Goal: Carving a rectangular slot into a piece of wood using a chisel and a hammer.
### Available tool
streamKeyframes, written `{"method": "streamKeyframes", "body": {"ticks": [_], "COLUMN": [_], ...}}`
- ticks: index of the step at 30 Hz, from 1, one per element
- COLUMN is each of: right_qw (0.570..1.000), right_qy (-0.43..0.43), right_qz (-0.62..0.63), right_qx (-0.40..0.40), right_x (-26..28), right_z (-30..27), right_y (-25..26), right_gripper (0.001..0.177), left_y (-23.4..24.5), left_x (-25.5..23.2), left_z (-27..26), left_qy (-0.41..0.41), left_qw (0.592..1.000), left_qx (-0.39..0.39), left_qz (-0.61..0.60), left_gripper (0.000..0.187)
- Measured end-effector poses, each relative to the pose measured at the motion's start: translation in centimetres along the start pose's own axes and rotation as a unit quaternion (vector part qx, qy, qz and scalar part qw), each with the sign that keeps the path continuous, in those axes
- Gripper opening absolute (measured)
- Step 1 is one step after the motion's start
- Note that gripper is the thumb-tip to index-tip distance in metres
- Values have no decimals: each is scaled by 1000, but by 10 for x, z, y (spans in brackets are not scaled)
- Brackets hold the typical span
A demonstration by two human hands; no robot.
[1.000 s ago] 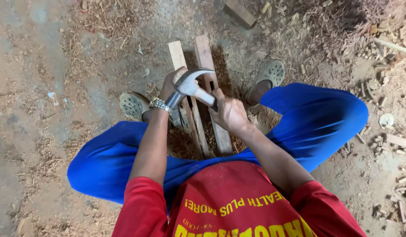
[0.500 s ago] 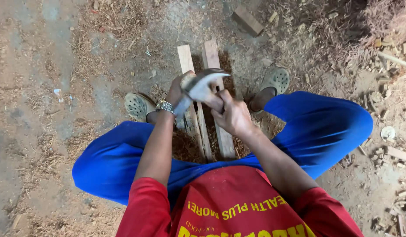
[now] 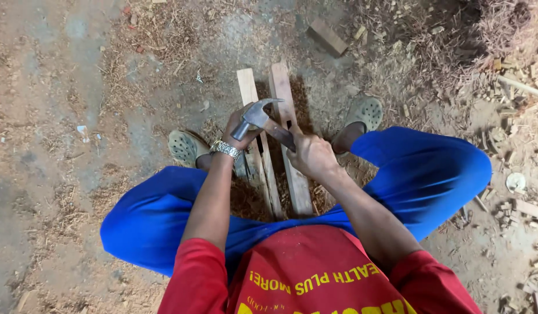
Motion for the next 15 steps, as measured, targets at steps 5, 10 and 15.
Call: {"method": "streamKeyframes", "body": {"ticks": [5,10,15], "right_qw": [994,995,999], "right_qy": [51,40,-45], "right_qz": [78,80,12], "right_qx": [-61,-39,2], "right_x": [18,4,-10], "right_z": [-19,2,-12], "right_y": [19,5,-6], "right_gripper": [49,46,67], "left_y": [5,5,-2], "left_x": [0,11,20], "left_z": [5,4,-7], "left_qy": [14,-1,70], "left_qw": [988,997,995], "left_qx": [-7,-23,-7], "left_qz": [156,80,65], "left_gripper": [38,37,50]}}
Point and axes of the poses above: each hand's wrist, its own z-axis towards the middle knuckle, its own y-axis out of the back of the hand, x = y × z, the point moved 10 cm from there along z, towards the middle knuckle, and after that the axes turned 13 degrees about z, right-handed, at the moved point
